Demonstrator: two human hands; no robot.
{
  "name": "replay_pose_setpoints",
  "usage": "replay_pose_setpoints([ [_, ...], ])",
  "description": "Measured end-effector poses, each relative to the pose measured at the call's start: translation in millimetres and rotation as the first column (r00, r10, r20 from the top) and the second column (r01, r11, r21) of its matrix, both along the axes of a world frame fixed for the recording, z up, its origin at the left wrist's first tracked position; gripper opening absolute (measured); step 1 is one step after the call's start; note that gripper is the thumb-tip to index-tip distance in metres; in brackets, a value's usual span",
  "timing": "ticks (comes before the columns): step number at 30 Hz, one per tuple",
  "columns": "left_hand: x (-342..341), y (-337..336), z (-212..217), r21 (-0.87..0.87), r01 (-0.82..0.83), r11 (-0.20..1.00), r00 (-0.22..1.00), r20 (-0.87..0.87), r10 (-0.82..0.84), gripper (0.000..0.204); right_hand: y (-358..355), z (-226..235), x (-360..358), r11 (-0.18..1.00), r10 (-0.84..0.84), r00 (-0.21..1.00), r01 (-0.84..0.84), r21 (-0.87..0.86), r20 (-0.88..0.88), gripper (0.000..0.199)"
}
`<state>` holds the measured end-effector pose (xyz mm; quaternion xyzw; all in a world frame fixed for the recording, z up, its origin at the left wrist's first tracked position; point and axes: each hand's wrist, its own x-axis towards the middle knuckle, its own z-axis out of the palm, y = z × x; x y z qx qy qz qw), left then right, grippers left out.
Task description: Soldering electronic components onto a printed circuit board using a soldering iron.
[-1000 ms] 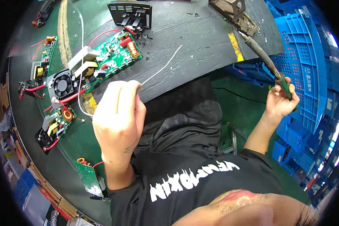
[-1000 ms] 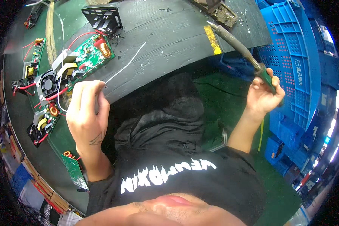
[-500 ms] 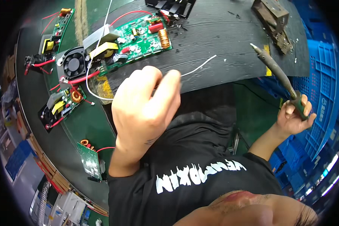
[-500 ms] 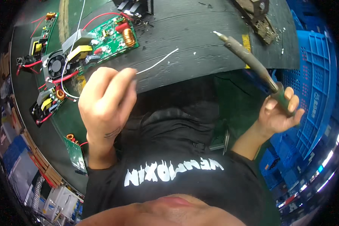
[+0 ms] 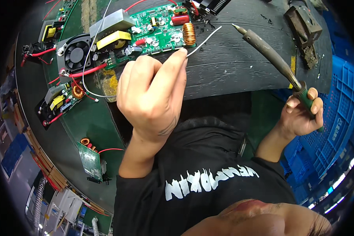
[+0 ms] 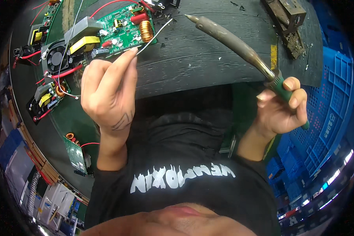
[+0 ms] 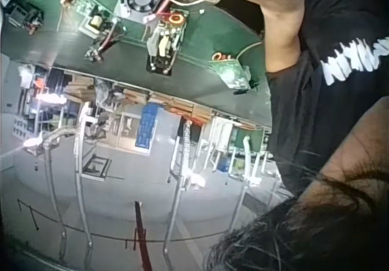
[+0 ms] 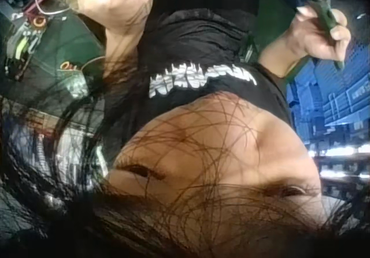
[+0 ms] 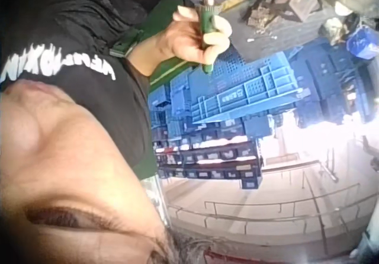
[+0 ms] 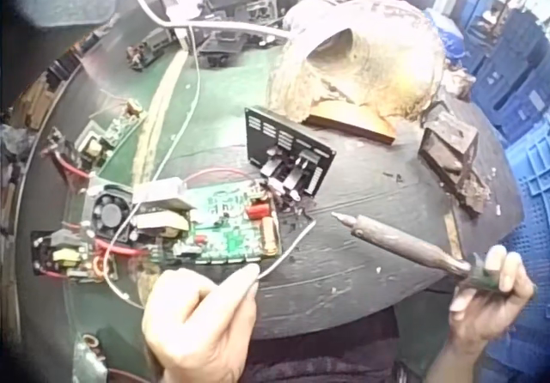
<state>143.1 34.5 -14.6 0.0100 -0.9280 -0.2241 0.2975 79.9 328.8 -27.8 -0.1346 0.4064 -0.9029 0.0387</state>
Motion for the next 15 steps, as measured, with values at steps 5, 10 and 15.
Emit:
replay_pose_setpoints([
  [5,-2.0,-1.1,-8.8,-0.032,-0.057,0.998,0.998,-0.004,0.057,0.019,-13.4,-7.2,-8.3,1.0,0.003,1.0,-0.003,-0.004,0.023,0.025],
  [10,-2.3,-1.0,-13.3,-0.085,-0.099,0.991,0.995,0.02,0.101,0.017,-25.6,-12.0,-15.3,1.0,0.027,0.998,-0.027,0.003,0.055,0.027],
  [15,-4.9,0.9,-10.5,-0.075,-0.106,0.992,0.994,0.015,0.107,0.02,-31.5,-15.2,-17.8,0.999,0.038,0.997,-0.037,-0.013,0.074,0.026],
])
